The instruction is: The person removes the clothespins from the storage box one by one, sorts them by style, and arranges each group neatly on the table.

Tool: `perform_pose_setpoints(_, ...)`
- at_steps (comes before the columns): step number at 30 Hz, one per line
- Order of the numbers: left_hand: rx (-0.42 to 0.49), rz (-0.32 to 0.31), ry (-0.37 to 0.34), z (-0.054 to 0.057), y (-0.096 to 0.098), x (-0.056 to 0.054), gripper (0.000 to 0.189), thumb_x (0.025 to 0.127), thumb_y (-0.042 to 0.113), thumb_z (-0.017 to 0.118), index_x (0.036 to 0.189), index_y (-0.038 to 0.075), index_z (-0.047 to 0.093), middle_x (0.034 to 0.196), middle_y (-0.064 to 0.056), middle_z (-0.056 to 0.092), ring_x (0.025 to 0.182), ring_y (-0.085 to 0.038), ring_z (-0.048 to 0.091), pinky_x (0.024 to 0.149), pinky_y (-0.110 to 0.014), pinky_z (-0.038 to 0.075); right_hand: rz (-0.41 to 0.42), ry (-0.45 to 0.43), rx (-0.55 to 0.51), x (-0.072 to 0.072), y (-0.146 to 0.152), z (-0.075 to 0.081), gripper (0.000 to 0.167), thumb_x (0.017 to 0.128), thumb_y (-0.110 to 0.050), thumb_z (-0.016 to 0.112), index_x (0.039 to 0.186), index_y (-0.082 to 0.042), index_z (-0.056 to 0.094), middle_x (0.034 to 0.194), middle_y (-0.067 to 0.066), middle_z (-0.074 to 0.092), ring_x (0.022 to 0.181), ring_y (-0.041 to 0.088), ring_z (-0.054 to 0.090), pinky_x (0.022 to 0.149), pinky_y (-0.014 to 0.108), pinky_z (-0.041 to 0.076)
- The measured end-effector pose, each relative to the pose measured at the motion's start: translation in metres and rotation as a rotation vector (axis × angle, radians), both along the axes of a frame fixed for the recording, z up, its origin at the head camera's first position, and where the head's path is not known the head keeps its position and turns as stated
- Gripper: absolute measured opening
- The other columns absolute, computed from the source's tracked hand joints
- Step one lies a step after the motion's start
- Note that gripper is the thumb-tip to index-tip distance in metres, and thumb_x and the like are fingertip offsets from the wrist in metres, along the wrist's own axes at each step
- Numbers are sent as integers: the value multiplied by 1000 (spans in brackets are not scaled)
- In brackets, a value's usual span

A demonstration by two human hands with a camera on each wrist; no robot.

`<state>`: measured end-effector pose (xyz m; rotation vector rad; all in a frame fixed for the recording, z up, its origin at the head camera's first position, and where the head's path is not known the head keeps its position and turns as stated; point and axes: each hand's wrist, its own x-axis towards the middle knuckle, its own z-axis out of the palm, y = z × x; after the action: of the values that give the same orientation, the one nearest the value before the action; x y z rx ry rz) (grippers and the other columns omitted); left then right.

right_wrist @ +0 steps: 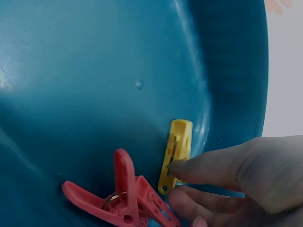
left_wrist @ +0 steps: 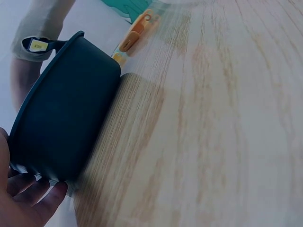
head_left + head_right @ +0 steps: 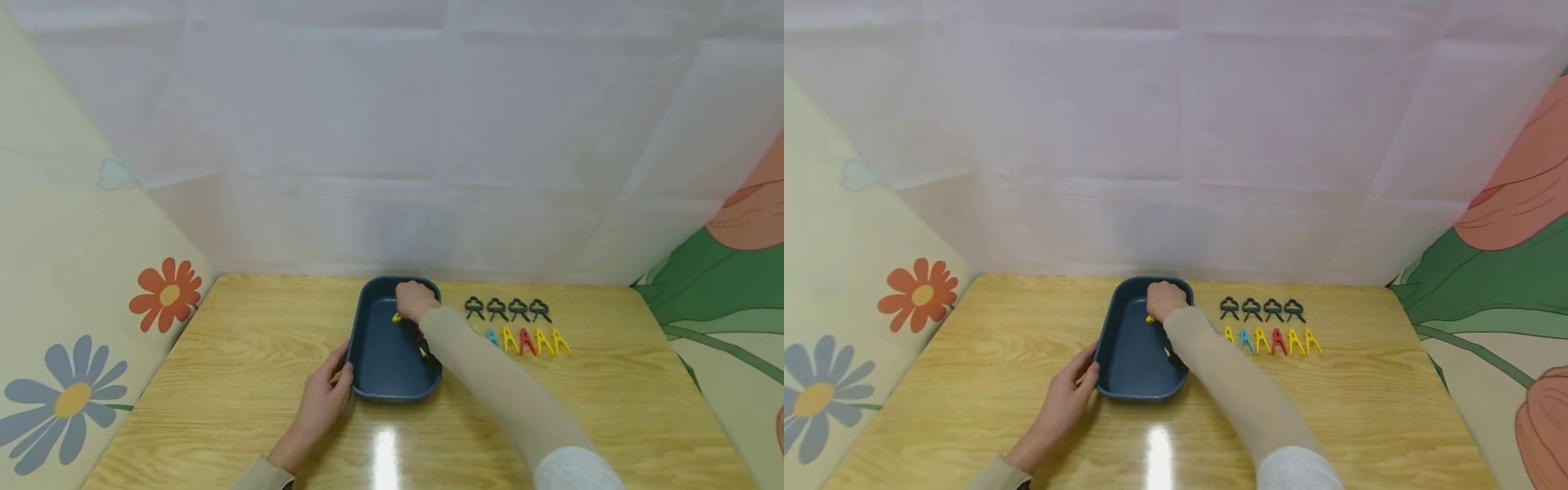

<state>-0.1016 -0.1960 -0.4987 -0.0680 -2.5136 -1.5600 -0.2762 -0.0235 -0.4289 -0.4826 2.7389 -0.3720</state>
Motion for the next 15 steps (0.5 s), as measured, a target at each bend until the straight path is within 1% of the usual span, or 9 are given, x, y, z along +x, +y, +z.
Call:
perform_pose_setpoints(3, -2, 0, -3, 0, 1, 0, 46, 107, 6, 54, 152, -2, 49, 148, -24, 57, 134, -38, 56, 99, -51, 56, -6, 5, -7, 2, 1, 0, 23, 108, -8, 49, 93, -6, 67, 88, 11, 63, 67, 20, 47, 59, 34, 39)
perform_pose_setpoints(6, -1, 0, -10, 1, 1, -1, 46, 108, 6, 53, 153, -2, 49, 149, -23, 56, 134, -37, 56, 100, -52, 55, -8, -4, -15, 1, 1, -3, 23, 108, -6, 47, 94, -6, 66, 85, 10, 59, 64, 20, 45, 57, 33, 37)
perform_pose_setpoints(12, 3, -1, -6, 0, 1, -1, 46, 108, 7, 54, 152, -1, 49, 148, -23, 57, 135, -37, 56, 100, -52, 55, -9, -22, -16, -3, 0, -6, 23, 107, -6, 49, 96, -6, 68, 84, 11, 62, 62, 19, 43, 57, 32, 37)
perform_pose_setpoints(15, 2, 1, -12, 0, 1, -1, 46, 108, 7, 53, 153, -1, 49, 149, -23, 56, 135, -36, 56, 100, -52, 55, 0, -24, -20, -2, 1, -5, 21, 107, -7, 51, 94, -7, 68, 83, 10, 62, 63, 18, 45, 57, 31, 38)
